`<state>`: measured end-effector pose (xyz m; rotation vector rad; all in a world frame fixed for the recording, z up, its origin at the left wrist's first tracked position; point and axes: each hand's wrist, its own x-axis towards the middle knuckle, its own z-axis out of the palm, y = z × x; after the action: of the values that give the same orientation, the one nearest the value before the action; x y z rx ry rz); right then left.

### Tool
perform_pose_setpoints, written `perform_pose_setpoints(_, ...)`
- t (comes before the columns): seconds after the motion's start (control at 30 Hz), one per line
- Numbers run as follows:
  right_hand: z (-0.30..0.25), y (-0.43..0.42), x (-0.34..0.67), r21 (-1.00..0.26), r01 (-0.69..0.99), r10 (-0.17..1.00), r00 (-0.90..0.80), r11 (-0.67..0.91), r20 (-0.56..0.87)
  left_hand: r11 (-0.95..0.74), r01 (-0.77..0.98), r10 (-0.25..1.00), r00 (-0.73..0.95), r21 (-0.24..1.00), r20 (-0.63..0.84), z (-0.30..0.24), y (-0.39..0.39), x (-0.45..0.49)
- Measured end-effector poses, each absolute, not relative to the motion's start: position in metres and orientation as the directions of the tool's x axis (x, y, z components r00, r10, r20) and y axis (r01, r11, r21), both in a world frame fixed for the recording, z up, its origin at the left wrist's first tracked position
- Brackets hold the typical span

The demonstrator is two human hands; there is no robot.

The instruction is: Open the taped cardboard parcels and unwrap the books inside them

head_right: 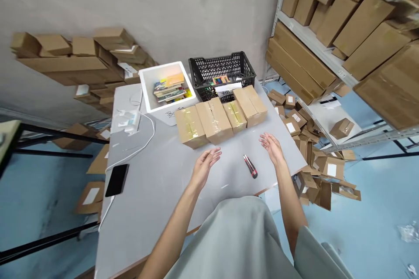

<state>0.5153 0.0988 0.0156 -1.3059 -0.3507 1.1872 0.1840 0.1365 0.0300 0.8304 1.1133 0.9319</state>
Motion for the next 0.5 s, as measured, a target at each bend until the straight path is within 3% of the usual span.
perform_pose_setpoints(0.27, -0.028, 0.212, 0.593, -0.903, -0.365, 0.739, 0.540, -0.226, -0.403, 0.425, -0.055, 0.888, 0.221, 0.904, -0.404, -0.002, 0.233, 0.316)
perform_pose_setpoints(0.4, -0.037, 0.272, 0.612, -0.933, -0.220, 0.796, 0.488, -0.285, -0.359, 0.472, 0.009, 0.858, 0.224, 0.882, -0.462, -0.019, 0.277, 0.363)
perform_pose_setpoints(0.5, -0.039, 0.298, 0.613, -0.934, -0.202, 0.827, 0.436, -0.294, -0.355, 0.474, 0.021, 0.857, 0.217, 0.880, -0.467, -0.029, 0.299, 0.381)
